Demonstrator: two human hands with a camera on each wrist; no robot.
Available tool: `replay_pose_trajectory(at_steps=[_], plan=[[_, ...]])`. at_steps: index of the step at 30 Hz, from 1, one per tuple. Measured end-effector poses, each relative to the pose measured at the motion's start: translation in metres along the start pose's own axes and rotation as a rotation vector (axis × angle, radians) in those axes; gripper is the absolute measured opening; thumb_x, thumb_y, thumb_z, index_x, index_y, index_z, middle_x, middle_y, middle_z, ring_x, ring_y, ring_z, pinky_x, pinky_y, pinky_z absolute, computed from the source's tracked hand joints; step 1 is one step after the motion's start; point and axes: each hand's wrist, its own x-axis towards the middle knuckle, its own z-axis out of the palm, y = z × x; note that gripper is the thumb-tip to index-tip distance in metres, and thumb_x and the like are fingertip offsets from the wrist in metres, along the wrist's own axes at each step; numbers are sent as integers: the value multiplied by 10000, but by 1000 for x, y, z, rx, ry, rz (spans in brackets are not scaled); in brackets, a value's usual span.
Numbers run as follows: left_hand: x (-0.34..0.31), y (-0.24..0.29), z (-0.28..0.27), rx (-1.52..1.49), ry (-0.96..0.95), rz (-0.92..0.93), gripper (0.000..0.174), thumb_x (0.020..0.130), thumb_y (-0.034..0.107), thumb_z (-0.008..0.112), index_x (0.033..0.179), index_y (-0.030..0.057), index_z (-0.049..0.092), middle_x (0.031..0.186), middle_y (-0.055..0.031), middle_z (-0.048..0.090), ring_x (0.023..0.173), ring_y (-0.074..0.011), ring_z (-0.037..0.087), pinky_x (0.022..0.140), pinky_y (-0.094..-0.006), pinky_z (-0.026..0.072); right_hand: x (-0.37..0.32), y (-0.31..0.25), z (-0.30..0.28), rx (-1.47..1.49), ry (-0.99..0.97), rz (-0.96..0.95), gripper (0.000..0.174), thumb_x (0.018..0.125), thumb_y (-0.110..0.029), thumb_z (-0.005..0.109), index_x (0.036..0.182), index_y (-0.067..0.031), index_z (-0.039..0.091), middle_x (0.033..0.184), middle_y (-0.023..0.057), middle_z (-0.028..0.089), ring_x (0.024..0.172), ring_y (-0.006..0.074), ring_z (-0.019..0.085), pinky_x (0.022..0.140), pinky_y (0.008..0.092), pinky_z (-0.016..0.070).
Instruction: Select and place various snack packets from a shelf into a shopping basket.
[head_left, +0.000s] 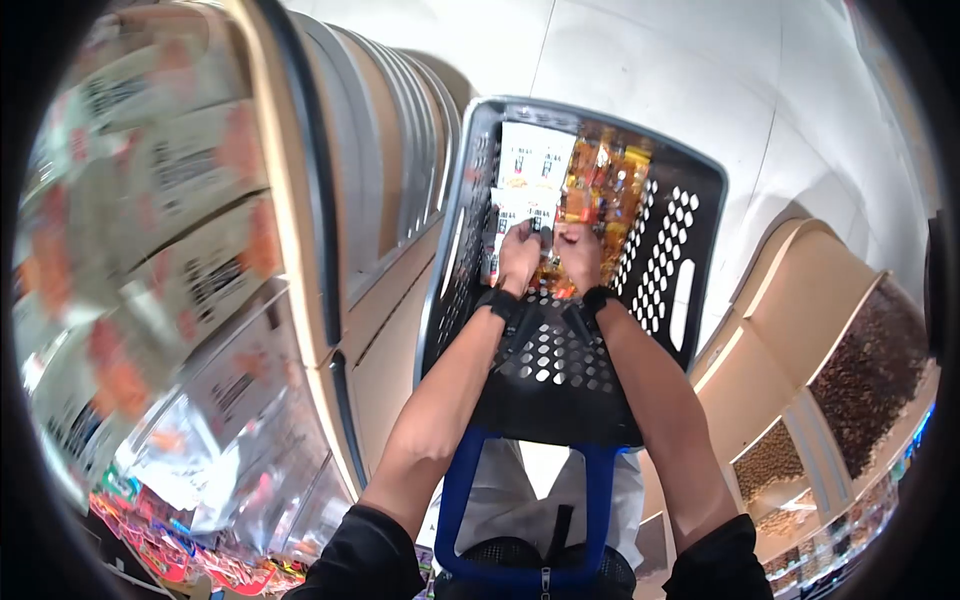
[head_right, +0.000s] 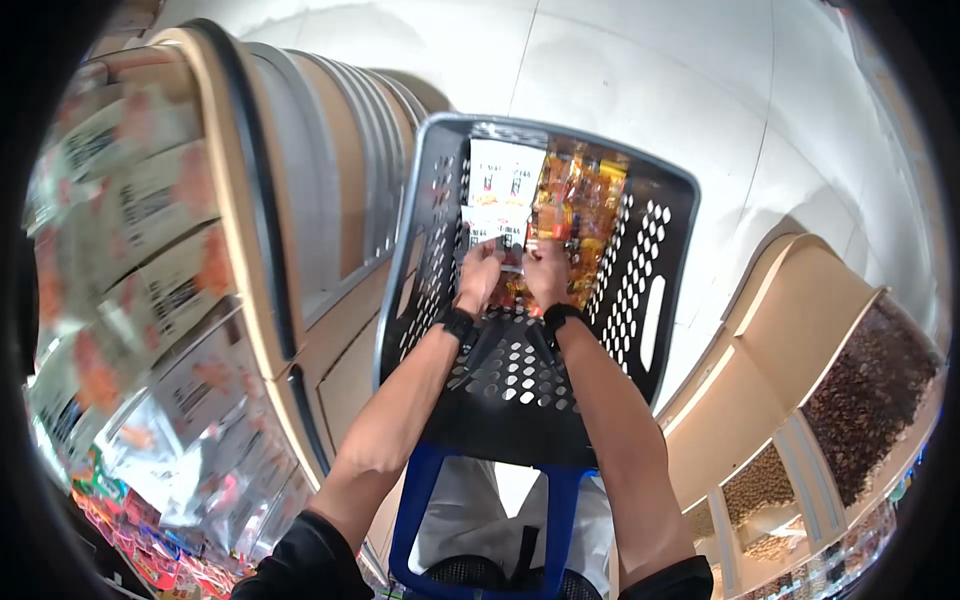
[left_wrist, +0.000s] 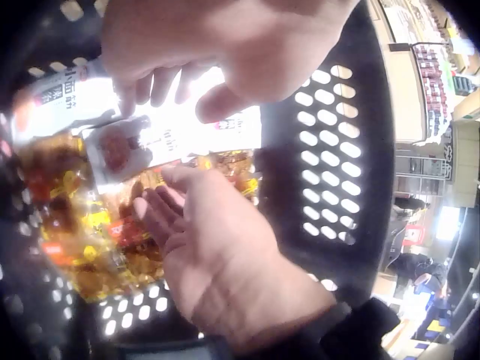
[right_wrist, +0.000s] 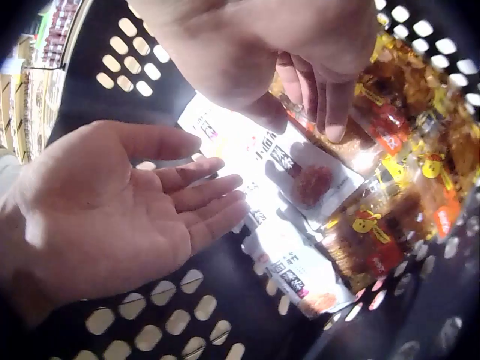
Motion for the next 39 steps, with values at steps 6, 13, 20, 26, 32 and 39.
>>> replay_pose_trajectory(at_steps=[6, 13, 20, 26, 32, 39], plan=[[-137, 100, -73, -133, -373, -129, 249, 893, 151, 521, 1098, 26, 588, 873, -26, 639, 799, -103, 592, 749, -258, 461, -67, -80, -112, 401, -386, 303, 195, 763, -103, 668, 879, 46, 621, 808, 104, 661, 711, 138, 634, 612, 258, 496], [-355, 139, -192, -429, -241, 166, 279, 961, 175, 446, 1180, 29, 540, 1029, -47, 624, 884, -102, 580, 799, -235, 462, -156, -180, -197, 470, -585, 28, 218, 842, -73, 619, 1034, 21, 582, 819, 41, 627, 723, 106, 607, 618, 215, 493], [-483, 80, -286, -619, -52, 332, 283, 961, 199, 451, 1164, 26, 546, 1024, -46, 619, 862, -98, 571, 777, -234, 452, -271, -360, -171, 394, -649, -367, 158, 841, -66, 634, 977, 10, 606, 836, 13, 613, 749, 59, 557, 665, 190, 449], [-551, 36, -367, -737, 73, 394, 295, 956, 214, 469, 1168, 22, 543, 1014, -50, 618, 821, -80, 561, 722, -211, 459, -383, -510, -113, 109, -452, -957, 178, 813, -109, 648, 940, 10, 613, 803, 113, 647, 665, 155, 601, 578, 274, 472], [-589, -18, -425, -799, 321, 529, 309, 954, 243, 471, 1163, 31, 552, 1021, -67, 630, 842, -101, 574, 761, -244, 465, -363, -549, -41, -427, -375, -1011, 675, 678, -286, 770, 1146, 85, 457, 999, 277, 615, 964, 366, 612, 811, 394, 494], [-619, -31, -438, -943, 529, 571, 333, 956, 249, 456, 1165, 4, 541, 1043, -95, 621, 888, -138, 593, 759, -252, 467, -360, -539, -31, -552, -325, -1003, 386, 676, -247, 764, 823, 57, 577, 811, 239, 646, 786, 353, 642, 693, 412, 501]])
